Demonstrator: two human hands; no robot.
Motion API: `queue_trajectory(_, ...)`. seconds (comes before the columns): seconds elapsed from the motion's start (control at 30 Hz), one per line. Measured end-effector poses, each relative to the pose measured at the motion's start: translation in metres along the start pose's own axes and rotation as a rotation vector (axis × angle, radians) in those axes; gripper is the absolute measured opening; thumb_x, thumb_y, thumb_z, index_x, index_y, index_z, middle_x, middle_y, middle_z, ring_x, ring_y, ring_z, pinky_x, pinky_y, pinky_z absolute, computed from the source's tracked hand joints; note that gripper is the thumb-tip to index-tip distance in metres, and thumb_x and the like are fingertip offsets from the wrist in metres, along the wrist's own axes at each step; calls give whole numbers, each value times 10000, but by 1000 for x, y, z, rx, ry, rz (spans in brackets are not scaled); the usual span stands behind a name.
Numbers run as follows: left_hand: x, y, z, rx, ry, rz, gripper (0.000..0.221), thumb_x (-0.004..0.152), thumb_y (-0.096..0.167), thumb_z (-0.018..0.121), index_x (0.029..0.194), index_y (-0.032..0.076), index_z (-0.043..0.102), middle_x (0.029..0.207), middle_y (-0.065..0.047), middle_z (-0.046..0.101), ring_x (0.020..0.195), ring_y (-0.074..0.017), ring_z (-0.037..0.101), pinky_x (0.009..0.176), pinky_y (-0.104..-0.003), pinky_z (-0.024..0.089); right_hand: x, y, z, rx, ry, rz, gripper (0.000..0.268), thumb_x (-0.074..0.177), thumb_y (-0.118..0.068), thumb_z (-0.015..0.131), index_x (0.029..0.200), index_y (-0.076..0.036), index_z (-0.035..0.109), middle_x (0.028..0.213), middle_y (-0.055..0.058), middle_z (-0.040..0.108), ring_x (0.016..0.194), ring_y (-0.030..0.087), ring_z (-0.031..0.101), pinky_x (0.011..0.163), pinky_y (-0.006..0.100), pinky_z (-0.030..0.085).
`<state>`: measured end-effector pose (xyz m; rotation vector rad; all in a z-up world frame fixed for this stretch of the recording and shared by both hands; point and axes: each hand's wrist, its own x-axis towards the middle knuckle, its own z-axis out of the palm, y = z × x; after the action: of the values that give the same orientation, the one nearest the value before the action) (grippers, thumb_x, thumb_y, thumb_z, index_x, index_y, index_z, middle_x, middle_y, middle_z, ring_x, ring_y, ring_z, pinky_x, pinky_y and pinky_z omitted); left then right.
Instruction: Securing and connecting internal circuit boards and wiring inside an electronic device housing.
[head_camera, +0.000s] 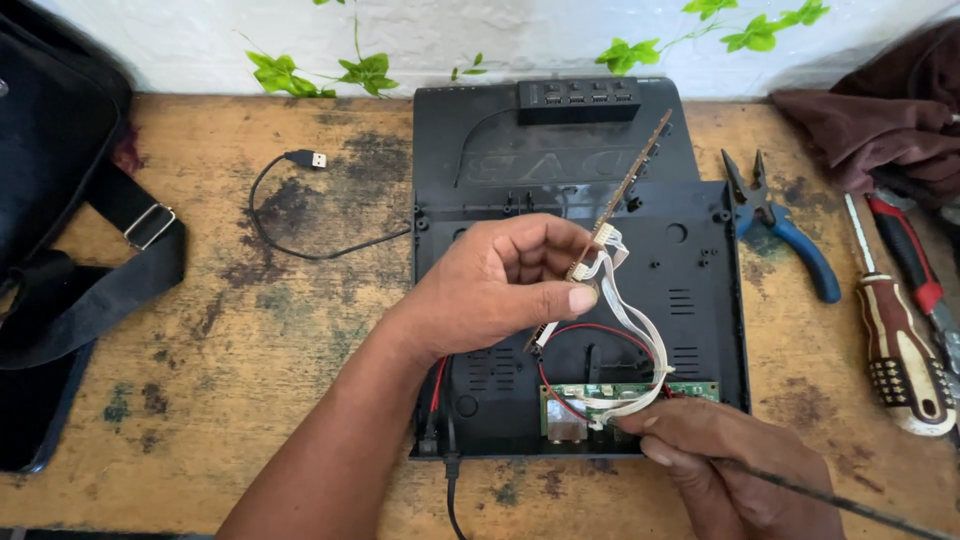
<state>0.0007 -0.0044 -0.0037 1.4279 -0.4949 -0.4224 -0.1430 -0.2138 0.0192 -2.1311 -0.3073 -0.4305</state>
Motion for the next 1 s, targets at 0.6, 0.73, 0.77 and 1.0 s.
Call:
queue_trajectory(0.6,-3,0,-3,-77,-13,-26,494,860,240,779,1291,25,667,1095,-88,745,887,-159,724,834,-331,628,-4,23,0,-47,-93,-304,119,901,-173,643,941,-92,720,934,54,781,806,160,775,832,270,593)
queue_trajectory(0.73,-7,9,-4,-21,-11,-30,524,855,305,755,1309,57,673,1141,-76,757,1037,-179,723,890,-355,612,-13,9,5,97,-20,-76,119,838,-144,693,874,-68,777,858,71,799,799,159,803,832,253,616)
queue_trajectory(0.77,-7,8,-4,-27,-14,-24,504,851,283,767,1294,57,681,1110,-63,756,1007,-155,711,877,-327,604,-14,17,0,-15,-61,-109,149,866,-178,676,971,-118,763,925,38,804,828,121,799,835,220,595)
queue_trajectory(1.0,-7,2,-6,-57,-46,9,515,872,280,758,1321,51,653,1108,-72,746,1010,-170,710,883,-355,615,-3,-34,14,-136,19,91,136,922,-81,647,927,-60,781,1001,69,810,951,147,787,942,264,598)
